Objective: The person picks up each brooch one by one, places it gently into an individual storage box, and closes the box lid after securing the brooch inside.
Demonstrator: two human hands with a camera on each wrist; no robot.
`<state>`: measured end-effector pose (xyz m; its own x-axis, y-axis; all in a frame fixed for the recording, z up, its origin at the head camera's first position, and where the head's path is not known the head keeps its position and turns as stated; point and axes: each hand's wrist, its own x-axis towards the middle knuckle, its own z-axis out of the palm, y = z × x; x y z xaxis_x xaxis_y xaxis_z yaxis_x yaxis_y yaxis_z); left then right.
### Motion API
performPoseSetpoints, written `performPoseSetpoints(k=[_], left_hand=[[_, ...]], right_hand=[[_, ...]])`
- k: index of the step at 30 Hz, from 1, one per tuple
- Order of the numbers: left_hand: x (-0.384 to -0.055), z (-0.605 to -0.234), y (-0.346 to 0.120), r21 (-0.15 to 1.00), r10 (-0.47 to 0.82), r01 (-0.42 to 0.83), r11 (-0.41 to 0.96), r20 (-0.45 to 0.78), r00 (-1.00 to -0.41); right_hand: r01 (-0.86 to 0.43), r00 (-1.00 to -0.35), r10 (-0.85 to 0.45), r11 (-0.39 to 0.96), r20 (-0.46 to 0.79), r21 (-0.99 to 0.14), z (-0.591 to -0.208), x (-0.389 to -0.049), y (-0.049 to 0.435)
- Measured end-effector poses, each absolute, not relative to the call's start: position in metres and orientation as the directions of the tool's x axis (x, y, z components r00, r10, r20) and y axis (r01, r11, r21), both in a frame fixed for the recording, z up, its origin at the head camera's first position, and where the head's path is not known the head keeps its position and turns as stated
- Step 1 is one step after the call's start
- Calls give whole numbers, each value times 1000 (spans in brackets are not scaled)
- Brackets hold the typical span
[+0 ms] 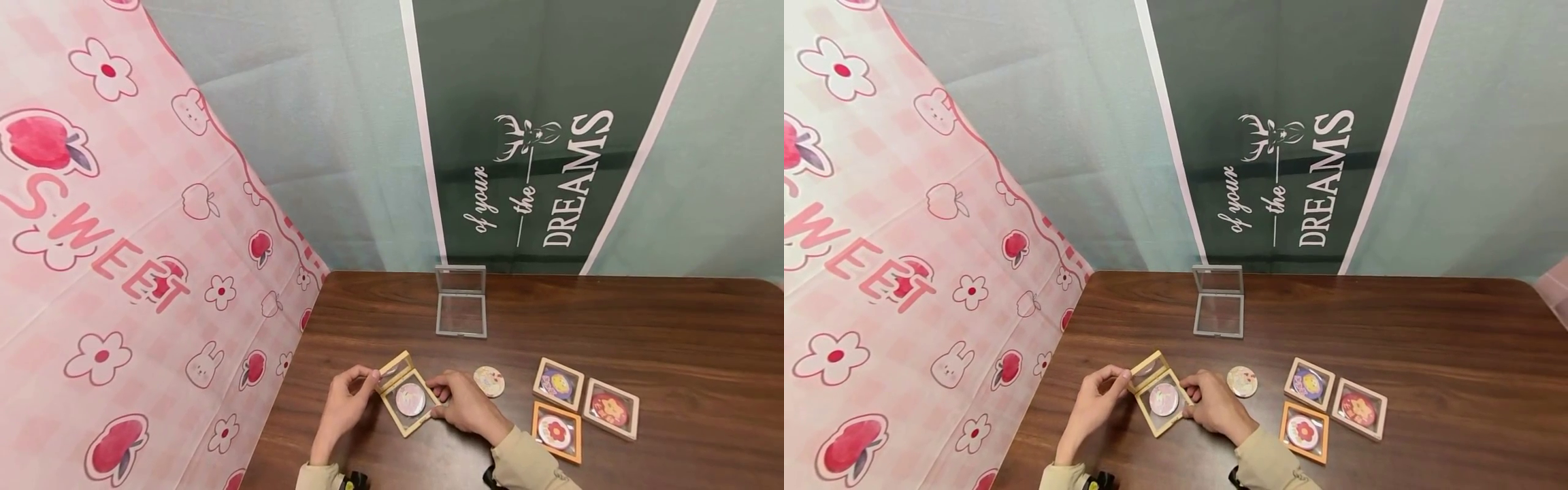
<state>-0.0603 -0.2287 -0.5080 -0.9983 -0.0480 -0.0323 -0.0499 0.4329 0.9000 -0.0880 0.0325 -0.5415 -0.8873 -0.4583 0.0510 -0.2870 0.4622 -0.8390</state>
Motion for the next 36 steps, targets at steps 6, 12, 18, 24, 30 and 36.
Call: performPoseSetpoints(k=[6,12,18,24,30,36], left_hand=[[-60,-513,-228,907,-15,-25,419,-21,-1000],[-58,-515,-225,940,20,11,340,4,-1000],[-57,-521,-222,920,74,118,374,97,-993],[-55,-524,-218,859,111,167,484,129,-985],[-52,-524,-214,775,178,251,580,180,-967],[-48,-527,-213,720,220,323,615,237,-946]], right_hand=[[-272,-897,-440,456,51,-847,-542,-89,33],[-285,-898,-433,431,82,-856,-545,-90,33],[-298,-903,-415,426,108,-854,-547,-90,31],[-290,-910,-401,439,103,-850,-550,-92,30],[-274,-917,-388,449,91,-850,-548,-94,31],[-277,-913,-397,436,93,-856,-547,-95,31]])
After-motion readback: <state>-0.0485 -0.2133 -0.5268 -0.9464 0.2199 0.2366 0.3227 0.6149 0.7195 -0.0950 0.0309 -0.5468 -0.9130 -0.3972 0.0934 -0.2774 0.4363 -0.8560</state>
